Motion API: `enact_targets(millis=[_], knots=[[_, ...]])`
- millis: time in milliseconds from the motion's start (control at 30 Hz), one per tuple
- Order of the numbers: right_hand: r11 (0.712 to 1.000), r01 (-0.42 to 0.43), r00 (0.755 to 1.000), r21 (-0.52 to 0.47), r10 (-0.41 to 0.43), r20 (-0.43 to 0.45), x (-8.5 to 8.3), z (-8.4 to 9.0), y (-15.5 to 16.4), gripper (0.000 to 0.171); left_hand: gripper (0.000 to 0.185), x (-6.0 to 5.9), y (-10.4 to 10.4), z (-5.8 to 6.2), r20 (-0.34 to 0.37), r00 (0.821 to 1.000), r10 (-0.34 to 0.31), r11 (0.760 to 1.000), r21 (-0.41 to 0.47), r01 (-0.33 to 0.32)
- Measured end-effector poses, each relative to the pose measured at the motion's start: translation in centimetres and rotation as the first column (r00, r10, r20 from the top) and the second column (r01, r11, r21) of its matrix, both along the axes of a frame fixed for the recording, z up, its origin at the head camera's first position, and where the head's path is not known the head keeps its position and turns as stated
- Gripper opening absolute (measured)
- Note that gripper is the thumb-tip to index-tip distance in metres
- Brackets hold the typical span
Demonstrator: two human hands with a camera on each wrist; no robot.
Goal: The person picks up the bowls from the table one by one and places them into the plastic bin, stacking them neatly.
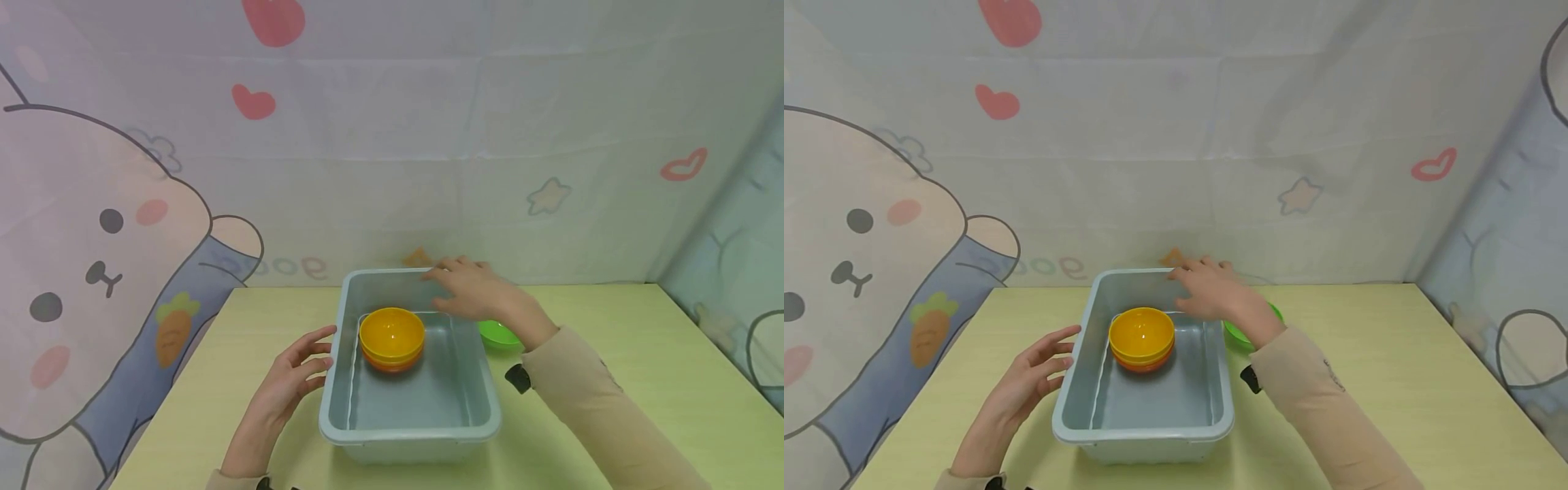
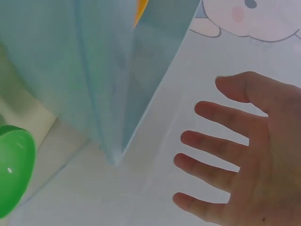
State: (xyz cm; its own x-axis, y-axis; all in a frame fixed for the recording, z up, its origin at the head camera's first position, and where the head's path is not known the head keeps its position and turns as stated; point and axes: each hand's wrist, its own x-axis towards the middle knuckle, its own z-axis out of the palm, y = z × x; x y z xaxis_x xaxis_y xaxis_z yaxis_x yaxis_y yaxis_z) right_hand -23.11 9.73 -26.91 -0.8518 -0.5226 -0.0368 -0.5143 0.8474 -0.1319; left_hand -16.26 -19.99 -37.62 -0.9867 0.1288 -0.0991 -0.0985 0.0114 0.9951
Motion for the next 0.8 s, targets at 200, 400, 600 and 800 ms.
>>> enact_targets(millis=[200,400,600,800], knots=[[0.999,0.007,0.996,-0.054,-0.012,-0.086,-0.3,-1.1,1.2,0.044,0.052,0.0,0.0,0.0,0.0,1.0,-0.002,1.0,-0.001,0.002],[0.995,0.018,0.99,-0.102,-0.031,-0.135,-0.6,-1.9,2.2,0.041,0.052,0.0,0.0,0.0,0.007,1.0,0.006,1.0,-0.009,-0.006],[0.99,0.035,0.986,-0.137,-0.056,-0.155,-1.0,-2.6,3.4,0.04,0.052,0.0,0.0,0.0,0.007,1.0,0.005,1.0,-0.004,-0.005],[0.986,0.061,0.984,-0.152,-0.085,-0.158,-1.3,-3.5,4.7,0.041,0.052,0.0,0.0,0.1,0.005,1.0,0.003,1.0,-0.002,-0.003]])
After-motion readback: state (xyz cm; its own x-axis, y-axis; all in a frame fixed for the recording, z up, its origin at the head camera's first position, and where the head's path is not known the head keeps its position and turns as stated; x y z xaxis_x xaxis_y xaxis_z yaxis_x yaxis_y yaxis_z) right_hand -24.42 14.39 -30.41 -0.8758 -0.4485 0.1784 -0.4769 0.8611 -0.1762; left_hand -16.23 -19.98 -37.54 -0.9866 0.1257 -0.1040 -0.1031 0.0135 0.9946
